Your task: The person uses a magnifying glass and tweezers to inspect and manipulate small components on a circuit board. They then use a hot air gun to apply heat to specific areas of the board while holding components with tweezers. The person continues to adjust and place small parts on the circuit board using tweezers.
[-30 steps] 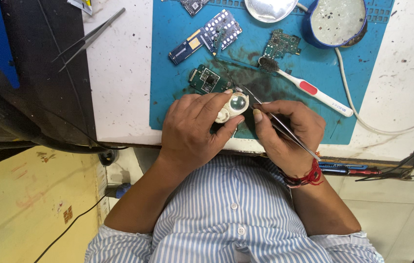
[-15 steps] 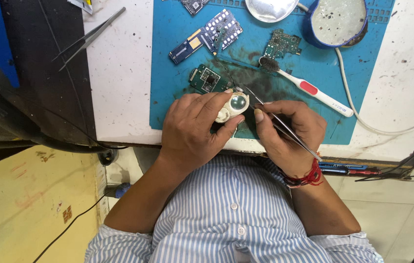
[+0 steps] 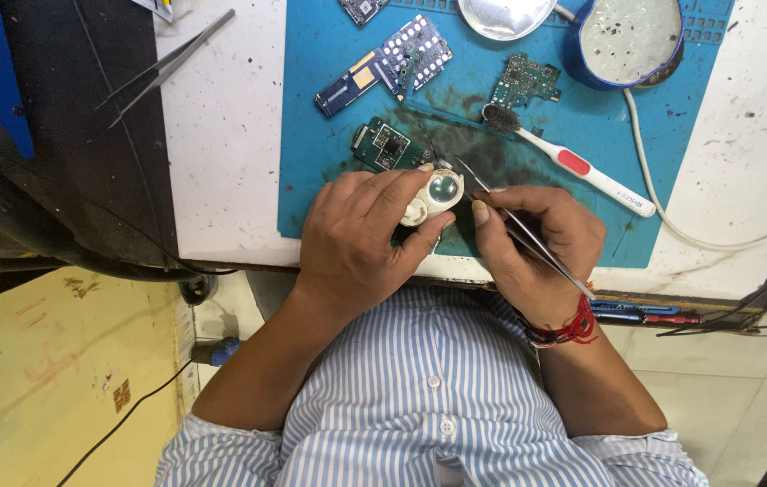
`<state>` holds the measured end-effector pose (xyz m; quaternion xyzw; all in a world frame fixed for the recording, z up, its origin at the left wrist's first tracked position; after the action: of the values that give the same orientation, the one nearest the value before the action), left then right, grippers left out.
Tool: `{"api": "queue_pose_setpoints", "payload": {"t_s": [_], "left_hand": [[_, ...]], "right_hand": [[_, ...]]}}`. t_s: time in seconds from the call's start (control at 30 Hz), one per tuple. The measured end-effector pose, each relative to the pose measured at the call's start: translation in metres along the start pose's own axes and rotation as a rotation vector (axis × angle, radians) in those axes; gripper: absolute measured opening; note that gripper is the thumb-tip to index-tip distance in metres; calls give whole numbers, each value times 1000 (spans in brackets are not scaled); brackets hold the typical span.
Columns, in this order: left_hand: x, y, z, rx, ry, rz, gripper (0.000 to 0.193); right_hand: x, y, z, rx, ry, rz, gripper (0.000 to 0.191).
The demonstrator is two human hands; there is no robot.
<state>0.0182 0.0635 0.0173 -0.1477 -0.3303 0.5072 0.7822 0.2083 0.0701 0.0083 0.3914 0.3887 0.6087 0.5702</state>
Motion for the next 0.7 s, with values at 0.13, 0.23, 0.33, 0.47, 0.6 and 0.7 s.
{"api": "queue_pose_setpoints", "payload": {"t_s": [0.13, 0.23, 0.33, 0.47, 0.6, 0.7], "left_hand": [[0, -1, 2, 6, -15, -5, 46], [0, -1, 1, -1, -10, -6, 46], [1, -1, 1, -4, -3, -5, 46], [1, -2, 2, -5, -16, -1, 46], [1, -2, 3, -7, -30, -1, 44], [1, -1, 2, -35, -22, 1, 45]], "right_hand": [[-1, 0, 0, 0, 2, 3, 14], [-2, -2, 1, -9, -7, -2, 15], [-2, -2, 1, 1, -10, -12, 14], [1, 1, 4, 37, -54, -32, 15], [6, 0, 4, 177, -65, -164, 27], [10, 10, 4, -30, -47, -64, 25]]}}
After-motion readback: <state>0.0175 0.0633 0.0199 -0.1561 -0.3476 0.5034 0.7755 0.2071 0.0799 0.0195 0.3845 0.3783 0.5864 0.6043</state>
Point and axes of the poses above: each hand's wrist, its own x-axis towards the middle knuckle, its own z-axis out of the back of the hand, y = z × x, the point moved 6 cm from there along x, towards the middle knuckle, and after that the axes turned 7 degrees about -z, right-handed, at the moved point
